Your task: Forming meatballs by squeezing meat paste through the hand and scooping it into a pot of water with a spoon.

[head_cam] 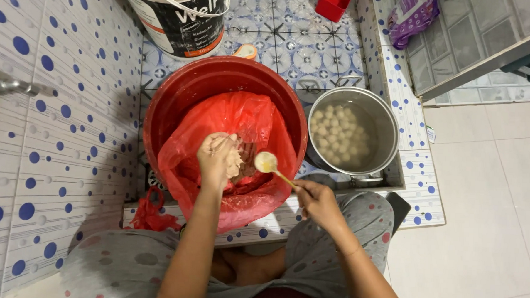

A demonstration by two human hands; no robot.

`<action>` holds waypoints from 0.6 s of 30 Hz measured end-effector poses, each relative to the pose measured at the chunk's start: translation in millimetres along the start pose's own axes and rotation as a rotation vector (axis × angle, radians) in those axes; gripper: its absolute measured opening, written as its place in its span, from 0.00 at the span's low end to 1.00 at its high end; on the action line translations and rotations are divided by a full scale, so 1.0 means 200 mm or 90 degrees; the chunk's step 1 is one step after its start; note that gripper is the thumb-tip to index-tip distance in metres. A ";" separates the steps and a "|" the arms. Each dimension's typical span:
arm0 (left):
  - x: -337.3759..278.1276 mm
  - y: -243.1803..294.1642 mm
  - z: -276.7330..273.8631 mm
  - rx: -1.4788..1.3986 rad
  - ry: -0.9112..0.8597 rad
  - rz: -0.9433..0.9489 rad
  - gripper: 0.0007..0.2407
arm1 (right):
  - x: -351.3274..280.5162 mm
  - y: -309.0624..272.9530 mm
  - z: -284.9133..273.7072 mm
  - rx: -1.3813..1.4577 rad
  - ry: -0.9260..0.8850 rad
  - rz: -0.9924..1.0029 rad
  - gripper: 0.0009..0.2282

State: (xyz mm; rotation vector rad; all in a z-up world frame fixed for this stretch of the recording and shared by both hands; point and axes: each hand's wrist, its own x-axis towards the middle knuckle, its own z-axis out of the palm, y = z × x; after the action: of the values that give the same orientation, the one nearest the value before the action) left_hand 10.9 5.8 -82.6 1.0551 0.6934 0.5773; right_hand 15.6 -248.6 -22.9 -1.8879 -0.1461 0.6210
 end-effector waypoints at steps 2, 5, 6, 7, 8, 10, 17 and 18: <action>0.01 -0.02 -0.02 0.004 0.002 -0.007 0.10 | 0.02 0.15 -0.05 0.050 0.038 0.017 0.12; -0.07 0.12 0.07 -0.008 0.001 -0.040 0.11 | 0.02 0.38 -0.10 0.106 0.073 0.029 0.12; -0.08 0.11 0.07 -0.009 0.002 -0.040 0.11 | 0.01 0.43 -0.11 0.105 0.072 0.029 0.12; -0.09 0.09 0.08 -0.003 -0.006 -0.044 0.11 | 0.01 0.47 -0.11 0.129 0.087 0.027 0.12; -0.09 0.07 0.08 0.004 -0.014 -0.048 0.12 | 0.00 0.51 -0.11 0.153 0.102 0.025 0.12; -0.02 0.01 0.04 -0.003 -0.052 -0.051 0.13 | 0.02 0.60 -0.11 0.198 0.106 0.019 0.12; 0.07 -0.10 -0.11 0.011 -0.106 -0.121 0.23 | 0.14 0.69 -0.09 0.330 0.146 -0.035 0.12; 0.08 -0.11 -0.10 0.011 -0.109 -0.120 0.23 | 0.16 0.70 -0.09 0.331 0.148 -0.037 0.12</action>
State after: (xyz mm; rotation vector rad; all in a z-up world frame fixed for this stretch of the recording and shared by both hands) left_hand 8.1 20.2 -111.9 1.0294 0.6401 0.3157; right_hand 25.8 -307.6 -155.1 -1.4298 0.1048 0.3512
